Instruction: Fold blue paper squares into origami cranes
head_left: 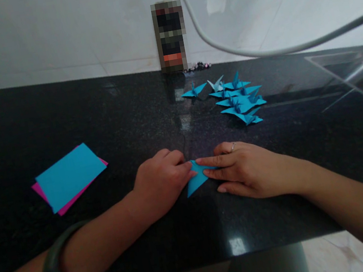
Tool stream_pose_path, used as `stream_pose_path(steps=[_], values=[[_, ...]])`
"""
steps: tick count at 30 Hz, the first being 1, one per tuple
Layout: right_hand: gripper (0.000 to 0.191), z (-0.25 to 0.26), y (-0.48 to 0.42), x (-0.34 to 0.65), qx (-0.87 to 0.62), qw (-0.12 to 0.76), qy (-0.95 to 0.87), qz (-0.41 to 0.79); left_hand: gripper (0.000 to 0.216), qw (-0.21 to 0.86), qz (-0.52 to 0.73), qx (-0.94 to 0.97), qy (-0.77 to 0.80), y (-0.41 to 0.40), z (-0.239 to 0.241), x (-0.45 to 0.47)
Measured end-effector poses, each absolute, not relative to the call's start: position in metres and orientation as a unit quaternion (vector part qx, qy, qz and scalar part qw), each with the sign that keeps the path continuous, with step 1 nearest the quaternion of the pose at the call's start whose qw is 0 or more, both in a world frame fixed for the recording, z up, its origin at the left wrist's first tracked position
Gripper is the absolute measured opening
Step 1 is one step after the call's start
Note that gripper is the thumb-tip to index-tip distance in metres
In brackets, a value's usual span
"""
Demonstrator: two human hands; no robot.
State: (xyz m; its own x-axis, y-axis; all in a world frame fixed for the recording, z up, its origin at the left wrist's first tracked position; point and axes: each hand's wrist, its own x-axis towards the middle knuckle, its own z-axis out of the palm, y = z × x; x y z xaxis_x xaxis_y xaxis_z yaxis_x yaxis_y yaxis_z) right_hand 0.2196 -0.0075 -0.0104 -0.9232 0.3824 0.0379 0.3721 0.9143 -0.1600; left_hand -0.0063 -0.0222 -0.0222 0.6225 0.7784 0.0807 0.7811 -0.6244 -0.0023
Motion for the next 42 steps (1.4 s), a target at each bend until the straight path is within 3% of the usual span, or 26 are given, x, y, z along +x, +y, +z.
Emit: stream_pose_path(steps=[28, 42], values=[[0.034, -0.011, 0.005, 0.216, -0.15, 0.064, -0.978, 0.132, 0.032, 0.007, -0.015, -0.897, -0.442, -0.022, -0.02, -0.005], [0.035, -0.008, 0.002, 0.212, -0.158, 0.058, -0.981, 0.101, 0.03, 0.005, -0.016, -0.896, -0.444, -0.023, -0.017, -0.005]])
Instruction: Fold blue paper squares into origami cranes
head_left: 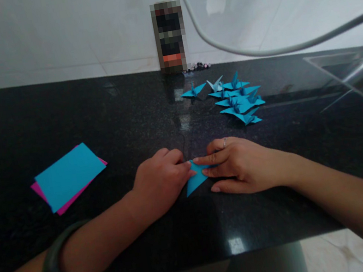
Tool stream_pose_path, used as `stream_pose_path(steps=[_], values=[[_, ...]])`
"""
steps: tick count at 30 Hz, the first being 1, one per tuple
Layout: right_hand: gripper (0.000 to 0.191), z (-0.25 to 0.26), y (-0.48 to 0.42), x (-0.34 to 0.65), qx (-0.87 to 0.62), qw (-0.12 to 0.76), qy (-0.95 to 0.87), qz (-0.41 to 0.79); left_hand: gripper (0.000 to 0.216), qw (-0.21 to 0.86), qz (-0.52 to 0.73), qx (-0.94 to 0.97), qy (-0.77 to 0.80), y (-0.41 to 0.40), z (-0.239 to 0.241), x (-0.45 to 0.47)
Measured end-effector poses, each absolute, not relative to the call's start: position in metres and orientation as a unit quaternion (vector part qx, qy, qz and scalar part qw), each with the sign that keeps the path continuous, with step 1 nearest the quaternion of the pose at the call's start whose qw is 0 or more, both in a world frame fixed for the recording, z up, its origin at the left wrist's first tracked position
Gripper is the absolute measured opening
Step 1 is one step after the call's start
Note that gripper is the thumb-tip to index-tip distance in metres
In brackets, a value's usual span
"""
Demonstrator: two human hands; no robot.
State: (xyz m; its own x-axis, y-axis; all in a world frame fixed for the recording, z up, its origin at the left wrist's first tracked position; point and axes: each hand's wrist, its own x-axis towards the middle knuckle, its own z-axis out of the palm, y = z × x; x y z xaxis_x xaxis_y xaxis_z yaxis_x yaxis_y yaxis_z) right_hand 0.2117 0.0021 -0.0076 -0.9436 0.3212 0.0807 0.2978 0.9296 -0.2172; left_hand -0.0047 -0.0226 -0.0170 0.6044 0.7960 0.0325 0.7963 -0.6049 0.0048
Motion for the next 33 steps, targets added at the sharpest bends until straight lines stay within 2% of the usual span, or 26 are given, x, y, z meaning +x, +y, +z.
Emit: stream_pose_path(steps=[26, 33], values=[[0.031, -0.0101, 0.0071, 0.2108, -0.137, 0.089, -0.97, 0.182, 0.034, -0.004, -0.022, -0.896, -0.444, -0.02, -0.0205, -0.0051], [0.033, -0.009, 0.0063, 0.2112, -0.138, 0.092, -0.975, 0.149, 0.033, -0.007, -0.007, -0.894, -0.449, -0.0208, -0.0167, -0.005]])
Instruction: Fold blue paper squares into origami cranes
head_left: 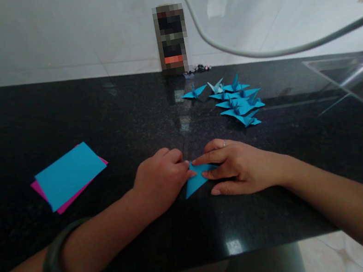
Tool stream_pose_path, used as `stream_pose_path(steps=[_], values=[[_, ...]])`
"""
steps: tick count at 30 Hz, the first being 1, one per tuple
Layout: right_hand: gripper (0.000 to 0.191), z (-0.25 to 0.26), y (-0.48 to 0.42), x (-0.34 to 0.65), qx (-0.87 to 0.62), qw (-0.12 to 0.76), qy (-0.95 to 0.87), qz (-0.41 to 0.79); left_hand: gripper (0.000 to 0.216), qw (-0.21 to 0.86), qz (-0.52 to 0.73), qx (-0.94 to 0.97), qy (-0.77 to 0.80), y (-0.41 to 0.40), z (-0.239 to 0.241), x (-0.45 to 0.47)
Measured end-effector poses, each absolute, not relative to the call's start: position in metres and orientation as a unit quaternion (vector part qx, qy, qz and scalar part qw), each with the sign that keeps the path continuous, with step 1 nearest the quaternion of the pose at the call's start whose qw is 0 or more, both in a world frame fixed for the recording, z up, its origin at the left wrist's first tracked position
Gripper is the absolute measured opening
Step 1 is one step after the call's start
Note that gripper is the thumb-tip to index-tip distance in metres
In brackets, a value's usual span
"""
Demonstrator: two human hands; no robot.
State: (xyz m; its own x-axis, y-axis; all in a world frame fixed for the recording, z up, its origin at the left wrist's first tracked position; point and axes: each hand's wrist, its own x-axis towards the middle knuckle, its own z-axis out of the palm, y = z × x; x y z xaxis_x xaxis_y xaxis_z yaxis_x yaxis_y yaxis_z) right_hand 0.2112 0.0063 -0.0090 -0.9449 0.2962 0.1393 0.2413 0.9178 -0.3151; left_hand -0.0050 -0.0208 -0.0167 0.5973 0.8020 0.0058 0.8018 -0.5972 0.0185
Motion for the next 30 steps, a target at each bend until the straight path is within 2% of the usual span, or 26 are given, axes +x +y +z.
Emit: stream_pose_path(steps=[30], values=[[0.034, -0.0124, 0.0077, 0.2088, -0.123, 0.101, -0.973, 0.17, 0.031, -0.004, -0.003, 0.892, 0.451, -0.0199, -0.0181, -0.0042]])
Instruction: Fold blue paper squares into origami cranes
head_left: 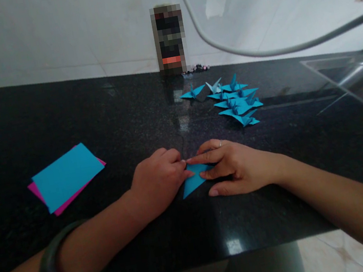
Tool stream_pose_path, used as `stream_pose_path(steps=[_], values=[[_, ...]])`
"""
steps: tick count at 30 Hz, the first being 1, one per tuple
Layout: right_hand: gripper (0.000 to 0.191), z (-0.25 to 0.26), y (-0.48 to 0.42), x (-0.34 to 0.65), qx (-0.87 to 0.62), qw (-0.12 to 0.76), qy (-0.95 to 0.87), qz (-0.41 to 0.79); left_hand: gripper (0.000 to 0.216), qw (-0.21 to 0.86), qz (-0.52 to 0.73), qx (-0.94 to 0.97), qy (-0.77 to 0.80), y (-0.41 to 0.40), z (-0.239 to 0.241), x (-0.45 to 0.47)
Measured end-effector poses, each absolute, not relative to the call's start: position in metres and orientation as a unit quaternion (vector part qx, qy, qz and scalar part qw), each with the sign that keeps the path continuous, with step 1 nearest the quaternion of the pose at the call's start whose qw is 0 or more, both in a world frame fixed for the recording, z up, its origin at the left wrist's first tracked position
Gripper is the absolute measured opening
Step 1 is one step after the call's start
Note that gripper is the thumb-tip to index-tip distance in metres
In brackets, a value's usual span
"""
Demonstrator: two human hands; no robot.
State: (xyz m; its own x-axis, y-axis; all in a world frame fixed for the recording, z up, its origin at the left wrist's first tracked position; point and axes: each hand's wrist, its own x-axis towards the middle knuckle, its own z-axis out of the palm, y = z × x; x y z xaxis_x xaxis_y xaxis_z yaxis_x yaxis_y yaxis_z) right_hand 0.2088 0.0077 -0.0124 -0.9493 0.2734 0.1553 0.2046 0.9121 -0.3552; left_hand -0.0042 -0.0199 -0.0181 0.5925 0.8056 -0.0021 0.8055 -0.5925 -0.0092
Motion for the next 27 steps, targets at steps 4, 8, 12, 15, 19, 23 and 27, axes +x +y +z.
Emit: stream_pose_path(steps=[4, 8, 12, 15, 19, 23, 27], values=[[0.034, -0.015, 0.012, 0.21, -0.12, 0.105, -0.971, 0.181, 0.034, 0.008, 0.0, -0.894, -0.448, -0.019, -0.02, -0.005], [0.036, -0.011, 0.009, 0.21, -0.122, 0.078, -0.974, 0.173, 0.035, 0.007, -0.009, -0.895, -0.447, -0.02, -0.02, -0.006], [0.038, -0.004, -0.002, 0.212, -0.15, 0.049, -0.978, 0.137, 0.033, -0.004, -0.009, -0.894, -0.449, -0.022, -0.019, -0.006], [0.038, 0.001, -0.008, 0.213, -0.177, 0.031, -0.976, 0.123, 0.031, 0.002, -0.018, -0.893, -0.45, -0.022, -0.019, -0.005], [0.039, 0.006, -0.011, 0.213, -0.211, -0.003, -0.97, 0.117, 0.027, 0.017, -0.04, -0.896, -0.441, -0.021, -0.02, -0.006], [0.037, 0.008, -0.012, 0.214, -0.217, -0.018, -0.971, 0.102, 0.023, 0.039, -0.086, -0.925, -0.368, -0.024, -0.022, -0.007], [0.037, 0.006, -0.013, 0.215, -0.22, -0.022, -0.97, 0.101, 0.023, 0.04, -0.082, -0.943, -0.319, -0.029, -0.022, -0.006]])
